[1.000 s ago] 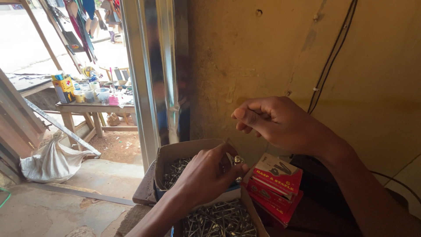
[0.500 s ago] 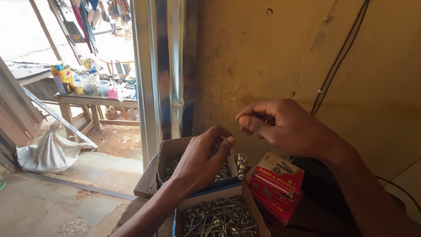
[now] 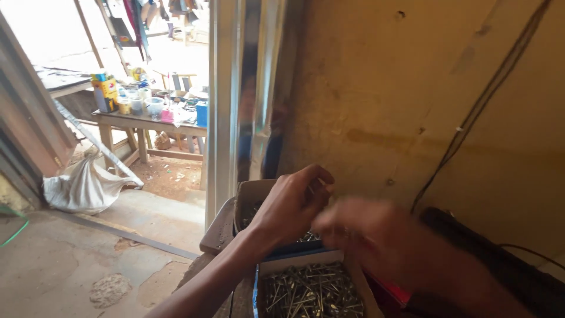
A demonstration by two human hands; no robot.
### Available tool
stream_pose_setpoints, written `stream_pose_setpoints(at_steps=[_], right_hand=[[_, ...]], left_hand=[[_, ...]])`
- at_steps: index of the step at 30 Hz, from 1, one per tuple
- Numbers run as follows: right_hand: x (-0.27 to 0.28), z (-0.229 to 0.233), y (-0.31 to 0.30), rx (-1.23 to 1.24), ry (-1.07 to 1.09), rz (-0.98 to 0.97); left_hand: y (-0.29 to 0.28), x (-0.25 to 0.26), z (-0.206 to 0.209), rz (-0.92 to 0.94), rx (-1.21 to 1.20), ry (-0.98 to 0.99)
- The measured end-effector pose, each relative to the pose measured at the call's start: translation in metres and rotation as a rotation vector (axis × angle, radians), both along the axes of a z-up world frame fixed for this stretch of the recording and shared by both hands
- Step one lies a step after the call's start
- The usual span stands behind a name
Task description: Assembling plastic cable clips by sliding them onto metal nails.
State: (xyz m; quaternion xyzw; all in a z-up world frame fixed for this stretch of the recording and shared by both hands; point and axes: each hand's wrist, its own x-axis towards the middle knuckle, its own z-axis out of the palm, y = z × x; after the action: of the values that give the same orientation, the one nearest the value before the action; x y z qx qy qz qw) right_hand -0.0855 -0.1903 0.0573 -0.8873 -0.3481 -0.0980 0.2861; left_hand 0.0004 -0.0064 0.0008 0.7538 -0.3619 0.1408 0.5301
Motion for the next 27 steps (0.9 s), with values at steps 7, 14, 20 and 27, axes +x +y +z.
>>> stream_pose_setpoints(at_steps=[7, 14, 20, 27], right_hand=[[0.018, -0.09, -0.017, -0.389, 0.102, 0.206], [0.029, -0.098, -0.031, -0.348, 0.158, 0.216], [0.014, -0.076, -0.039, -0.202, 0.185, 0.109], [0.014, -0.066, -0.047, 0.636, 0.585, -0.007]], left_hand=[[-0.003, -0.009, 0.007, 0.063, 0.05, 0.105], [-0.006, -0.009, 0.014, 0.039, 0.069, 0.1], [-0.01, 0.0, 0.007, -0.074, -0.035, 0.321], [0.006, 0.022, 0.001, -0.144, -0.491, 0.684]])
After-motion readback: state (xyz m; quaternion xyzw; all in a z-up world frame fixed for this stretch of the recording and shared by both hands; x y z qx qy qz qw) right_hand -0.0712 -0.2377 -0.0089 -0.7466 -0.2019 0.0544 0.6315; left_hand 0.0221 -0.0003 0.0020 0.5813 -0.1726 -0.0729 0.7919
